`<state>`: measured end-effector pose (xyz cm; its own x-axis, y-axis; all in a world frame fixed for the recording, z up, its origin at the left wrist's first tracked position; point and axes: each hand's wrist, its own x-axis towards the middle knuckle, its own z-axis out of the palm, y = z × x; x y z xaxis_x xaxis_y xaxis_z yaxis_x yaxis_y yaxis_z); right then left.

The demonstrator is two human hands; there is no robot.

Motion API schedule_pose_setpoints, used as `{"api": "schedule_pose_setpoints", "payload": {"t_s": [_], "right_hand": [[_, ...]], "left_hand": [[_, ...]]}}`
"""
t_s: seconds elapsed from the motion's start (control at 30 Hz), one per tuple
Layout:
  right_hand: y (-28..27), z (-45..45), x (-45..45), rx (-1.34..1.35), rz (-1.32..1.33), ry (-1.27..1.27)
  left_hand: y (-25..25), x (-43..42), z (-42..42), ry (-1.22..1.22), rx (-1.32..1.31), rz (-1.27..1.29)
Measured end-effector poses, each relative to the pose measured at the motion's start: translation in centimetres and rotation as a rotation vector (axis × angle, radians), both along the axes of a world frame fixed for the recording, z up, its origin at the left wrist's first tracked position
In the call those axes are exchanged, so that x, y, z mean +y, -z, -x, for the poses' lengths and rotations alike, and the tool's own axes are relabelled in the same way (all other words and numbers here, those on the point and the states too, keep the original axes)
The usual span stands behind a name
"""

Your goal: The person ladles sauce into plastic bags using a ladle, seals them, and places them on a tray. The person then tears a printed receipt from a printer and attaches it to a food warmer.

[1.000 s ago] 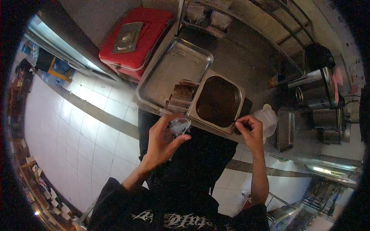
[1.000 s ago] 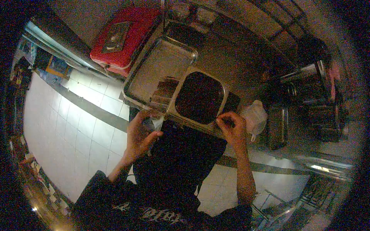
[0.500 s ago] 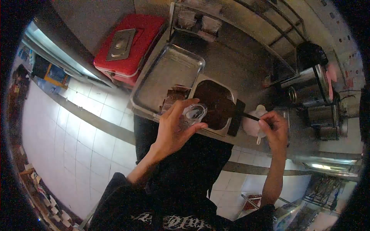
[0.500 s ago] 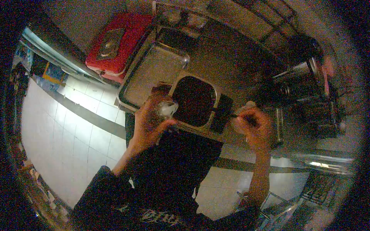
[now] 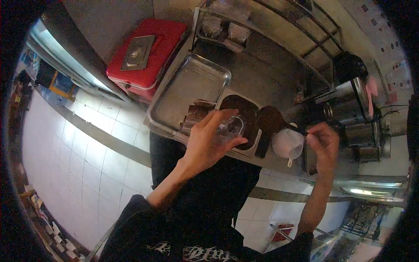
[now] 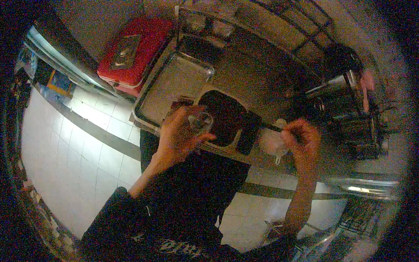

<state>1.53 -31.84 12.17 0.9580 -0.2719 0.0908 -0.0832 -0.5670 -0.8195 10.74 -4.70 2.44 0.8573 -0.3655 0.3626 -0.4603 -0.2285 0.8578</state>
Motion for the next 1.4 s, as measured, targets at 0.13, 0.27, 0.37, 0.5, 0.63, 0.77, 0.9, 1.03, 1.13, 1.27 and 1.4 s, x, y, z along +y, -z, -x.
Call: {"api": "schedule_pose_setpoints", "payload": {"t_s": [0.13,0.27,0.37,0.5,0.63,0.77,0.9,1.03,1.13,1.27,1.4], "right_hand": [[-1.5,-0.7,1.1,-0.043,0.003,-0.009],[-1.9,-1.0,1.7,-0.082,0.073,-0.018],[-1.6,-0.8,1.7,-0.116,0.135,-0.003],[-1.3,-0.5,1.7,-0.152,0.148,0.024],[-1.0,-0.2,1.4,-0.22,0.204,0.024],[-0.9,0.0,1.5,-0.275,0.229,0.045],[-0.1,0.3,0.9,-0.351,0.278,0.025],[0.2,0.4,1.1,-0.439,0.31,0.077],[0.5,0.5,0.7,-0.494,0.308,0.047],[0.5,0.8,0.3,-0.554,0.408,-0.021],[0.2,0.9,0.4,-0.608,0.588,-0.046]], "left_hand": [[-1.1,-1.0,0.0,0.01,-0.032,0.023],[-2.0,-1.4,-0.1,0.048,-0.037,0.102],[-2.2,-1.6,0.1,0.039,-0.026,0.106],[-2.4,-1.6,0.2,0.047,0.012,0.127],[-2.1,-1.8,0.2,0.049,0.011,0.162],[-2.4,-1.7,0.1,0.063,0.016,0.147],[-2.2,-1.9,0.1,0.038,-0.025,0.162],[-2.1,-2.1,0.3,0.048,0.001,0.181],[-2.1,-2.1,0.3,0.05,-0.017,0.183],[-2.0,-2.6,0.5,0.031,-0.024,0.235],[-2.0,-2.5,0.5,0.06,0.027,0.227]]}}
